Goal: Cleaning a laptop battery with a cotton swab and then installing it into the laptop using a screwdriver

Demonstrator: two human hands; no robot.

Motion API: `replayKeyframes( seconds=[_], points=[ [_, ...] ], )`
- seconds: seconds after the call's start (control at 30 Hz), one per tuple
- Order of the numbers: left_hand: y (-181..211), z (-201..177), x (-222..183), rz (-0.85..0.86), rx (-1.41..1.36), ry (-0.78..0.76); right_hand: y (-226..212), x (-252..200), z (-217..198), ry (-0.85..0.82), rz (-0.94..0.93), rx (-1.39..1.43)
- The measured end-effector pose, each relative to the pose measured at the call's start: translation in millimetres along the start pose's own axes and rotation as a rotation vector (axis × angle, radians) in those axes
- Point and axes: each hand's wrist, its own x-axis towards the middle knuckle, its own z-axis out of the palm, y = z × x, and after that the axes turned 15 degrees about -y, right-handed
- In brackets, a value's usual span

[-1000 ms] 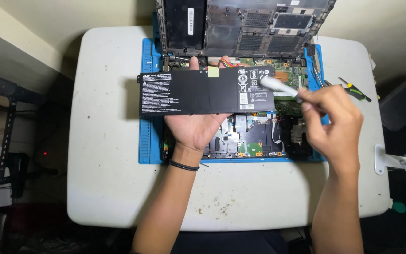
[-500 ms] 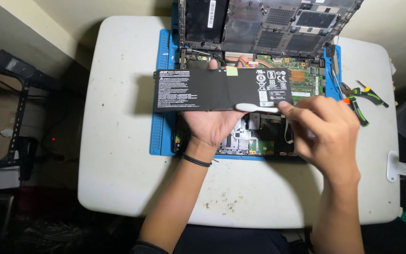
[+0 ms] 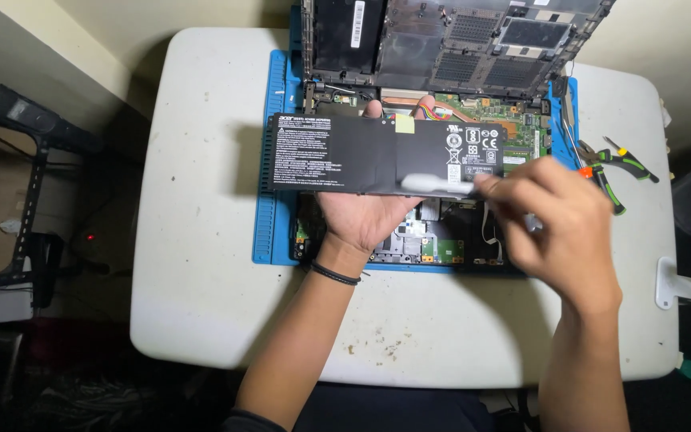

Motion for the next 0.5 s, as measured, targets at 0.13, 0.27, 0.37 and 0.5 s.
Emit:
replayKeyframes(
  seconds=[0.13, 0.27, 0.37, 0.5],
  points=[
    [-4.1, 4.2, 2.7, -0.028, -0.070, 0.036, 9.7, 6.1, 8.7, 0.045, 0.015, -0.113],
    [-7.2, -10.8, -2.5, -0.036, -0.083, 0.049, 3.7, 21.4, 7.6, -0.026, -0.041, -0.089],
    [-9.2, -11.7, -4.1, -0.034, -0.121, 0.067, -6.4, 32.1, 15.9, -0.096, -0.128, -0.029],
    [-13.5, -26.6, -11.6, -0.013, -0.181, 0.074, -18.2, 49.2, 25.1, 0.003, -0.090, -0.177]
  ],
)
